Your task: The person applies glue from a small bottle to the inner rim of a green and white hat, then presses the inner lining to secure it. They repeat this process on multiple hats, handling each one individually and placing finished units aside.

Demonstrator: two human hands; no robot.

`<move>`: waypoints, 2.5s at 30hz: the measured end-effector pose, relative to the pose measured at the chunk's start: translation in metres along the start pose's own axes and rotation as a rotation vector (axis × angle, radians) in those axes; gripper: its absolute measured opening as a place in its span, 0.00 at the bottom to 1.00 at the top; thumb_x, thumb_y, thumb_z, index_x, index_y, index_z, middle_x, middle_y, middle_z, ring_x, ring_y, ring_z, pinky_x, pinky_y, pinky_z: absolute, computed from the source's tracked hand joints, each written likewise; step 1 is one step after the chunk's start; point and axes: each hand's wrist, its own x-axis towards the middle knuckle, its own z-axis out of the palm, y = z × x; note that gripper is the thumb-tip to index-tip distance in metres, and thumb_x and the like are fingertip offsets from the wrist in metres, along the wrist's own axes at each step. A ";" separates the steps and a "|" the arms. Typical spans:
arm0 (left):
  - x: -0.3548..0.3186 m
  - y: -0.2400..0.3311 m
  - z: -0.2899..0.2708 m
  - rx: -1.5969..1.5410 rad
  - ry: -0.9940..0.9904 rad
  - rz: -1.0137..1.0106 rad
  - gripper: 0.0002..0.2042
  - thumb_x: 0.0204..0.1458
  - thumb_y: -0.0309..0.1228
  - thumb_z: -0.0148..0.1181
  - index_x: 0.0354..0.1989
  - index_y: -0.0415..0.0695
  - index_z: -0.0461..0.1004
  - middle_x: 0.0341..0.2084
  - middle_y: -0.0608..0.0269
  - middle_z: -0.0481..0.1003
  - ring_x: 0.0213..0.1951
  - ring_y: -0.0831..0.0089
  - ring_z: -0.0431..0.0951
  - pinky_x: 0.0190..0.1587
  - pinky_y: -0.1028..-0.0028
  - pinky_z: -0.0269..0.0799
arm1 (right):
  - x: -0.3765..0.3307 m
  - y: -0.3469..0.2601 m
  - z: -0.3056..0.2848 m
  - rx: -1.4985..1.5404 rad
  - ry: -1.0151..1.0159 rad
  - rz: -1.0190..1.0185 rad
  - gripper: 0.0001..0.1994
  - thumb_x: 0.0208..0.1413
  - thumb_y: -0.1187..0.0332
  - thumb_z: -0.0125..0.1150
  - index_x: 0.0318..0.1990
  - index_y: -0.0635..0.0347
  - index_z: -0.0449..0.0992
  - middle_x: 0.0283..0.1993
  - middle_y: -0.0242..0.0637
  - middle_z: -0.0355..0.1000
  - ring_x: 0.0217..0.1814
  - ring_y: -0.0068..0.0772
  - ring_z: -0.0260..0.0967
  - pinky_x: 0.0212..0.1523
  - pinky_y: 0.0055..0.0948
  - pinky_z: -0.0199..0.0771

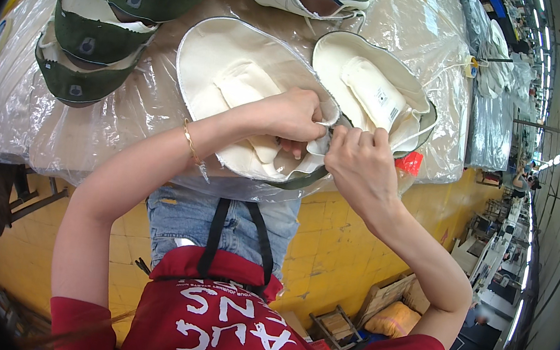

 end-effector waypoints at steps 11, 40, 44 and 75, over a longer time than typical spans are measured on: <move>0.002 -0.005 0.000 -0.054 -0.018 0.015 0.12 0.53 0.29 0.51 0.22 0.33 0.74 0.18 0.55 0.79 0.19 0.72 0.80 0.20 0.75 0.75 | -0.009 -0.001 -0.005 0.022 0.045 0.057 0.06 0.47 0.71 0.58 0.34 0.60 0.74 0.22 0.29 0.64 0.25 0.24 0.67 0.32 0.28 0.63; -0.001 -0.011 0.031 0.024 0.432 0.220 0.12 0.39 0.34 0.63 0.17 0.35 0.74 0.15 0.45 0.74 0.24 0.49 0.78 0.33 0.60 0.74 | -0.021 0.058 0.028 0.554 0.227 0.667 0.26 0.54 0.57 0.67 0.55 0.67 0.73 0.57 0.50 0.67 0.56 0.47 0.68 0.53 0.38 0.70; -0.003 -0.009 0.032 0.081 0.422 0.170 0.14 0.39 0.34 0.64 0.15 0.34 0.73 0.15 0.44 0.73 0.24 0.49 0.77 0.31 0.58 0.72 | -0.007 0.053 -0.003 0.919 -0.076 0.586 0.25 0.53 0.54 0.67 0.49 0.70 0.76 0.44 0.50 0.75 0.41 0.44 0.75 0.42 0.38 0.75; -0.013 -0.010 0.027 0.146 0.257 0.158 0.11 0.48 0.32 0.67 0.30 0.35 0.81 0.26 0.45 0.78 0.35 0.50 0.79 0.40 0.60 0.73 | -0.010 0.026 0.039 1.613 -0.410 0.470 0.11 0.56 0.73 0.50 0.30 0.76 0.73 0.20 0.41 0.71 0.23 0.25 0.71 0.27 0.30 0.71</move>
